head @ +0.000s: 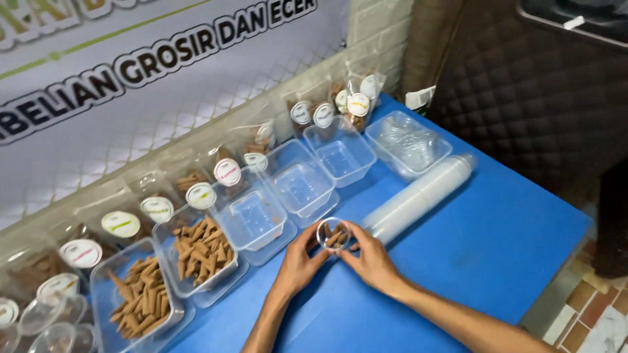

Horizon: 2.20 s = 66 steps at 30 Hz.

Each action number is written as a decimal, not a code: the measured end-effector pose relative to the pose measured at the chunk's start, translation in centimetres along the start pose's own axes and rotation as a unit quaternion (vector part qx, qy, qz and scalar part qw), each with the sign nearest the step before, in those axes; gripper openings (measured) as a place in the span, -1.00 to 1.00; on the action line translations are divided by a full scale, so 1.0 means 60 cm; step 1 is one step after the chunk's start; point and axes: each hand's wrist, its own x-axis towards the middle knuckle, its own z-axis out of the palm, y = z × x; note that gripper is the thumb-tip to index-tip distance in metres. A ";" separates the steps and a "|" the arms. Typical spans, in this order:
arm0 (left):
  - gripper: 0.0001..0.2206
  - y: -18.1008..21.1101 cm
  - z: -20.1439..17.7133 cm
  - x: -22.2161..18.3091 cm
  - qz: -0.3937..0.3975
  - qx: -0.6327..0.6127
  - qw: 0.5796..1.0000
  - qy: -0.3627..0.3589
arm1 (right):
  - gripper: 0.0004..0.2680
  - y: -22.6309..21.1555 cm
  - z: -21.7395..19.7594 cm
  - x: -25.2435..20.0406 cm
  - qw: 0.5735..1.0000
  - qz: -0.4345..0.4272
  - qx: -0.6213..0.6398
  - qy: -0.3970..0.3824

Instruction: The person packs small brown cylindrical incense sticks from clear plastic containers into small round plastic cups. They then place a clear plastic lid on each cup to seal it and set the finished product aside on the blue table.

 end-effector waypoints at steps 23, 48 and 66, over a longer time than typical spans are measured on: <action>-0.41 -0.048 0.005 -0.004 -0.065 -0.018 0.997 0.037 | -0.41 -0.036 -0.081 -0.084 0.984 -0.041 -0.006 -0.171; -0.44 -0.032 0.002 -0.003 -0.048 0.017 0.998 0.036 | -0.63 -0.111 -0.315 0.359 0.884 0.047 -0.457 -0.090; -0.43 -0.021 -0.001 -0.009 -0.069 -0.003 0.996 0.064 | -0.73 -0.098 -0.279 0.271 0.874 -0.253 -0.407 0.077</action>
